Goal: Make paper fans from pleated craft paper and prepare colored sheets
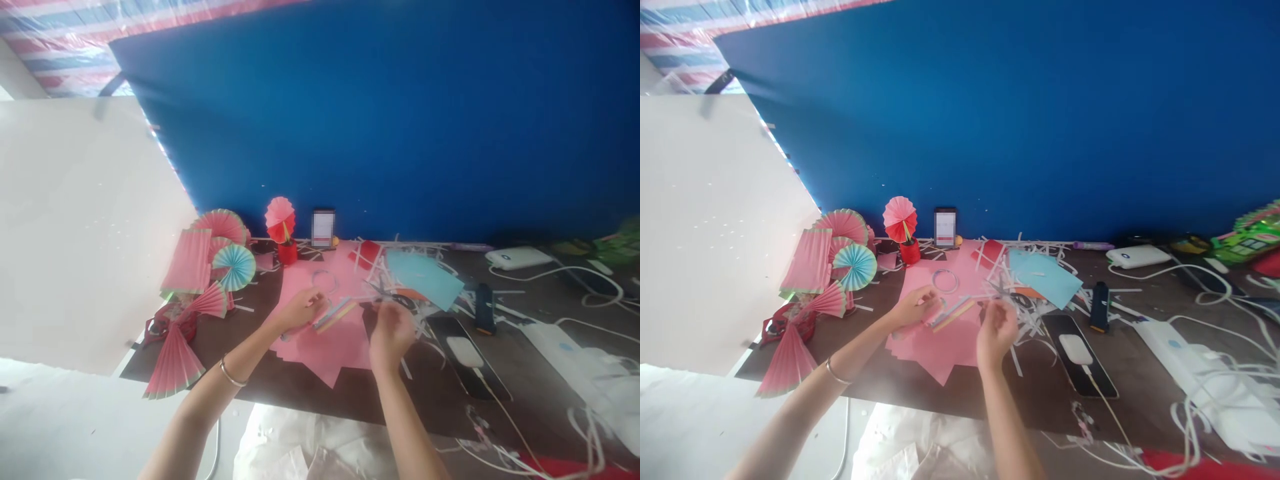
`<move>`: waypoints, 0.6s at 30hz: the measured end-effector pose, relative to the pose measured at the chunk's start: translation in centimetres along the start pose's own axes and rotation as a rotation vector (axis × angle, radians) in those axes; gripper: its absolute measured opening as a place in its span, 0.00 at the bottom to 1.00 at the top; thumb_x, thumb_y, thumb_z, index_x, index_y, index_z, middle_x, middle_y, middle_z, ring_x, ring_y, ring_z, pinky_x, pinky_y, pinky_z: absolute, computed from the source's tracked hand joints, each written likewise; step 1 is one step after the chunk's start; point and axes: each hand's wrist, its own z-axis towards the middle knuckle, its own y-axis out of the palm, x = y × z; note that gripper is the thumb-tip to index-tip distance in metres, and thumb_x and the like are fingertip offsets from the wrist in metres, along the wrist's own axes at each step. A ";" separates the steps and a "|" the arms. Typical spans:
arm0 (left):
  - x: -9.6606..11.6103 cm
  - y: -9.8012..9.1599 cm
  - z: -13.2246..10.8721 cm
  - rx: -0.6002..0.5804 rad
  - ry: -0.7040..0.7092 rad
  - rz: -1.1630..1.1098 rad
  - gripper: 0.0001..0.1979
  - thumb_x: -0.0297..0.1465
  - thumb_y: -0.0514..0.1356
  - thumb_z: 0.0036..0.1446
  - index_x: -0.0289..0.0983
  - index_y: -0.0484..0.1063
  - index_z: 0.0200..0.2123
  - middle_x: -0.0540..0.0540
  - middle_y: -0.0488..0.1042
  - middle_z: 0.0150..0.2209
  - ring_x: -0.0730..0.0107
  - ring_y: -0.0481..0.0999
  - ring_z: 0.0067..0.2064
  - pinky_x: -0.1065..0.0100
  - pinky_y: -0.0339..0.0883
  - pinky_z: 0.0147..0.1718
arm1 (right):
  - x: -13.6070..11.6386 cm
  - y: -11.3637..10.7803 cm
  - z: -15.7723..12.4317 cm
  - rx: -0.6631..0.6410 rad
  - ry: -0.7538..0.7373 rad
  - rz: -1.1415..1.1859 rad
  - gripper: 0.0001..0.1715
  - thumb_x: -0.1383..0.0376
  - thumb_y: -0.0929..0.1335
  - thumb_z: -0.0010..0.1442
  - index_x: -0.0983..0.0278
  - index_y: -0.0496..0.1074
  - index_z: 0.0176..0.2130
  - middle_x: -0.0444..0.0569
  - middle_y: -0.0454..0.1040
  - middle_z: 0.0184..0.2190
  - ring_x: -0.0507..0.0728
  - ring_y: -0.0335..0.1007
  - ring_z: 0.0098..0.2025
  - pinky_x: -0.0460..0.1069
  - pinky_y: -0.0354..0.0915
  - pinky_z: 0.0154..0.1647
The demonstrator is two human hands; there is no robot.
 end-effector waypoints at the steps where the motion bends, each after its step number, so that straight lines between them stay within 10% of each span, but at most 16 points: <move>1: 0.0 -0.3 -0.1 0.038 0.000 0.012 0.11 0.35 0.49 0.59 0.36 0.67 0.34 0.47 0.73 0.33 0.72 0.71 0.34 0.71 0.64 0.33 | 0.4 -0.4 0.3 -0.018 0.060 -0.010 0.12 0.58 0.65 0.55 0.65 0.66 0.34 0.51 0.71 0.30 0.57 0.70 0.33 0.53 0.66 0.38; 9: -2.4 -2.9 -0.9 0.322 0.210 0.650 0.11 0.27 0.52 0.57 0.42 0.72 0.38 0.45 0.75 0.39 0.62 0.70 0.44 0.56 0.55 0.49 | 3.6 -3.5 4.9 -0.349 0.205 -0.228 0.16 0.55 0.67 0.49 0.66 0.72 0.31 0.51 0.74 0.24 0.59 0.71 0.30 0.53 0.67 0.35; 13: -5.7 -1.7 -1.1 0.243 0.193 0.778 0.14 0.23 0.54 0.53 0.43 0.71 0.40 0.44 0.73 0.42 0.59 0.69 0.47 0.52 0.54 0.51 | 4.0 -1.9 6.6 -0.518 0.195 -0.325 0.12 0.59 0.67 0.47 0.65 0.73 0.29 0.51 0.75 0.25 0.59 0.72 0.28 0.52 0.67 0.33; 18: -9.2 -0.4 -2.0 0.449 0.206 0.676 0.11 0.28 0.55 0.53 0.41 0.71 0.40 0.42 0.73 0.42 0.61 0.70 0.45 0.57 0.60 0.46 | 5.2 2.0 7.8 -0.704 0.294 -0.308 0.10 0.62 0.67 0.44 0.67 0.74 0.25 0.47 0.72 0.18 0.54 0.69 0.22 0.47 0.65 0.24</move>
